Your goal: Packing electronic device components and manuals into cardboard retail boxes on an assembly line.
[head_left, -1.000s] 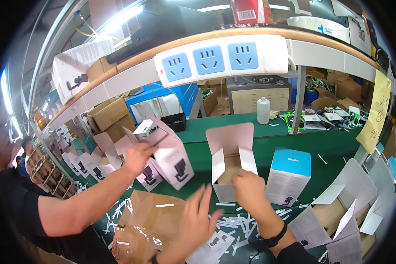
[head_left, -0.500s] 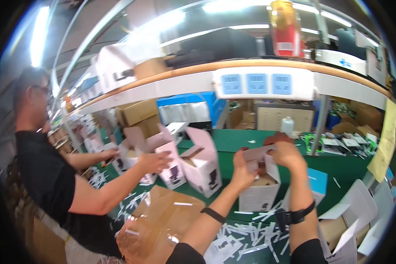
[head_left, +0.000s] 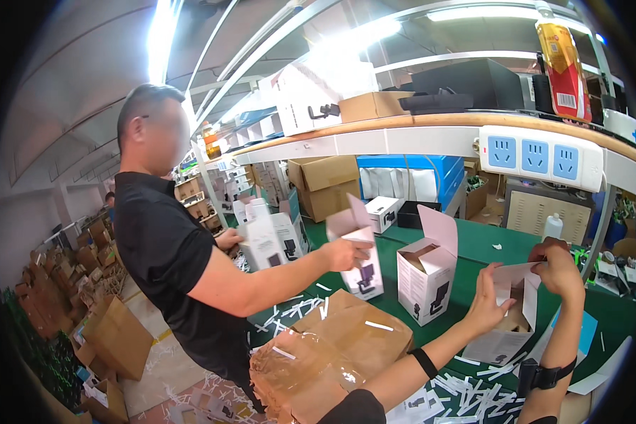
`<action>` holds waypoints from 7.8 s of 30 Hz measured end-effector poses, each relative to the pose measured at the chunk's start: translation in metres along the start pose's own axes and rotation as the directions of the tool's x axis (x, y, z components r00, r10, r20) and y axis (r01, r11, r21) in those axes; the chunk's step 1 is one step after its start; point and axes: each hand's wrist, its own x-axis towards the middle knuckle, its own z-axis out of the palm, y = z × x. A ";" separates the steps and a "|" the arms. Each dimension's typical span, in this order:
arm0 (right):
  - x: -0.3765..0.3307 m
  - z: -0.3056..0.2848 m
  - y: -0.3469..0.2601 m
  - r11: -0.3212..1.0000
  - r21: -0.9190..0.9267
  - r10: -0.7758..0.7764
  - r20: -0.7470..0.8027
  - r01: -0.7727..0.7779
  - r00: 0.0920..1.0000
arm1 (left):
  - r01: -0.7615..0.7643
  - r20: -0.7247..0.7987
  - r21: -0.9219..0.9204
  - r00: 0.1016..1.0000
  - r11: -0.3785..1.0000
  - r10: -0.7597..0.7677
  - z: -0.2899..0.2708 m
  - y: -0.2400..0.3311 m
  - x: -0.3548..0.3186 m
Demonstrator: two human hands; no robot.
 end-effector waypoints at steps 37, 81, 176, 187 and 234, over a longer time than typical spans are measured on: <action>-0.081 -0.033 -0.011 0.967 0.175 -0.150 -0.197 0.185 0.969 | -0.126 0.023 -0.130 0.991 0.984 0.130 0.006 0.036 -0.043; -0.123 0.124 0.084 0.849 0.519 0.395 -0.746 0.097 0.536 | -0.238 0.550 0.788 0.687 0.568 -0.475 -0.115 0.078 -0.280; -0.109 0.125 0.122 0.838 0.450 0.179 -0.761 0.308 0.624 | -0.122 -0.066 -0.121 0.991 0.985 0.114 0.057 -0.003 -0.025; -0.125 0.126 0.116 0.725 0.551 0.208 -0.747 0.414 0.632 | -0.410 0.132 0.057 0.907 0.910 0.400 0.044 0.004 -0.039; -0.041 0.168 0.002 0.943 -0.289 -0.006 -0.508 -0.164 0.861 | 0.087 0.266 0.900 0.667 0.428 -0.696 -0.099 0.059 -0.300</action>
